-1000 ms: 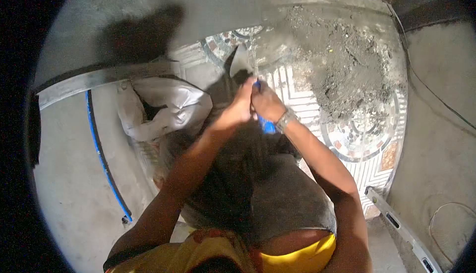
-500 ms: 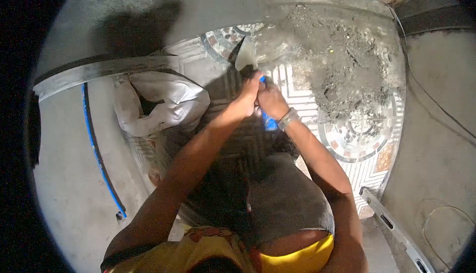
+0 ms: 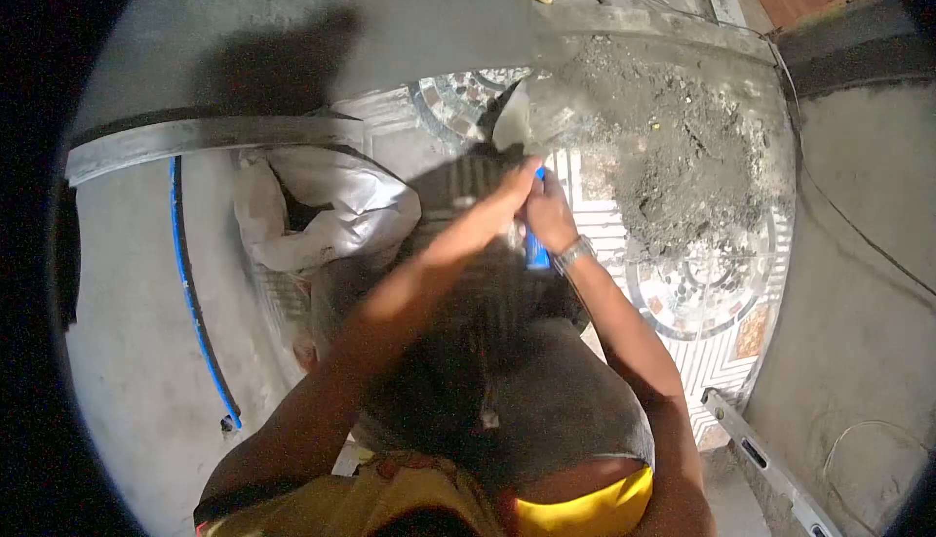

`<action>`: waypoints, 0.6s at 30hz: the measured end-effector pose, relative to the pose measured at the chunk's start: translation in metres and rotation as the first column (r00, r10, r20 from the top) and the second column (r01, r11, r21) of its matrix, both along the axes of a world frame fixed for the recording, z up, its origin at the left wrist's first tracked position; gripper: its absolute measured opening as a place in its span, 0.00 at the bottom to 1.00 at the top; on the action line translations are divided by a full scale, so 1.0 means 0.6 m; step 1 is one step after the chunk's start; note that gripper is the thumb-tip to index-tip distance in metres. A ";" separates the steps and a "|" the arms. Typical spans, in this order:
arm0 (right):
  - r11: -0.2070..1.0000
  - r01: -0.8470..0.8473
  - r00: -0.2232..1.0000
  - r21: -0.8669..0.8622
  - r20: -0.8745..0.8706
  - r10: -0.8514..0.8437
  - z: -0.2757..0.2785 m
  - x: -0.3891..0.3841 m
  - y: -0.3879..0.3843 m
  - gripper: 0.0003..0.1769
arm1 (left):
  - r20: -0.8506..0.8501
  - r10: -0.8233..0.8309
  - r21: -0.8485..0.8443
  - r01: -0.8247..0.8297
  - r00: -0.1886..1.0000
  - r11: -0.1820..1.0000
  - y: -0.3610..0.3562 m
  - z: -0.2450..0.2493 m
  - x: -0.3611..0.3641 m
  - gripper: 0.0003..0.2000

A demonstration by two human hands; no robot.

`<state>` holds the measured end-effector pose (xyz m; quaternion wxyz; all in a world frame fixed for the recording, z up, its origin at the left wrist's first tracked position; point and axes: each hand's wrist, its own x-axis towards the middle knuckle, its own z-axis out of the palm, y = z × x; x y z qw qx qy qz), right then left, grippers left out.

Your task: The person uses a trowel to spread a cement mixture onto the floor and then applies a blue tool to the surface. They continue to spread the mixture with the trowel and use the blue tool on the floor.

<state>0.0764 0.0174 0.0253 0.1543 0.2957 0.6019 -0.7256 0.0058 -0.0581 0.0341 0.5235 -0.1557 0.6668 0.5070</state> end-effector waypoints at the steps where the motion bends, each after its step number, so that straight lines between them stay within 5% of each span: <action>1: 0.998 0.063 0.994 0.021 -0.088 -0.061 -0.008 -0.007 -0.005 0.18 | -0.008 0.015 0.106 -0.014 1.000 0.994 -0.005 -0.019 -0.006 0.24; 3: 0.982 -0.035 0.997 0.184 -0.061 0.047 -0.032 -0.001 -0.030 0.19 | 0.040 0.105 0.150 -0.110 0.994 0.983 -0.043 -0.068 0.007 0.24; 4: 0.970 -0.230 0.971 0.077 0.079 0.224 0.029 -0.006 -0.030 0.21 | 0.054 0.190 -0.043 -0.188 0.980 0.981 -0.052 -0.013 0.015 0.22; 6: 0.926 -0.313 0.942 0.212 -0.053 0.330 0.011 -0.018 -0.053 0.22 | -0.289 0.378 0.068 -0.375 0.880 0.925 -0.092 -0.178 0.027 0.25; 8: 0.951 -0.275 0.961 0.143 0.015 0.276 0.016 -0.046 -0.056 0.20 | 0.014 0.287 0.062 -0.287 0.958 0.956 -0.110 -0.100 -0.009 0.18; 9: 0.957 -0.256 0.967 0.138 0.038 0.253 0.012 -0.061 -0.049 0.19 | 0.122 0.384 0.027 -0.390 0.915 0.920 -0.090 -0.074 -0.022 0.17; 11: 0.930 -0.226 0.973 0.289 0.021 0.230 -0.011 -0.072 -0.043 0.17 | 0.045 0.370 0.063 -0.372 0.928 0.926 -0.056 -0.052 -0.039 0.19; 12: 0.859 -0.246 0.959 0.450 -0.013 0.281 -0.020 -0.069 -0.048 0.17 | 0.063 0.373 -0.046 -0.371 0.926 0.928 -0.050 -0.023 -0.034 0.20; 14: 0.517 -0.336 0.759 0.788 -0.099 0.644 -0.026 -0.057 -0.048 0.17 | 0.131 0.331 -0.034 -0.329 0.934 0.944 -0.077 -0.026 -0.035 0.19; 16: 0.818 -0.352 0.876 0.455 -0.149 0.460 0.018 -0.080 -0.032 0.18 | 0.105 0.347 -0.068 -0.341 0.932 0.937 -0.069 -0.007 -0.043 0.19; 17: 0.907 -0.347 0.937 0.238 0.051 0.345 0.018 -0.093 -0.031 0.18 | 0.057 0.422 -0.068 -0.418 0.905 0.906 -0.051 -0.011 -0.046 0.18; 18: 0.976 -0.185 0.983 0.118 0.036 0.182 0.056 -0.091 -0.027 0.18 | 0.053 0.388 -0.073 -0.384 0.920 0.920 -0.046 -0.011 -0.049 0.18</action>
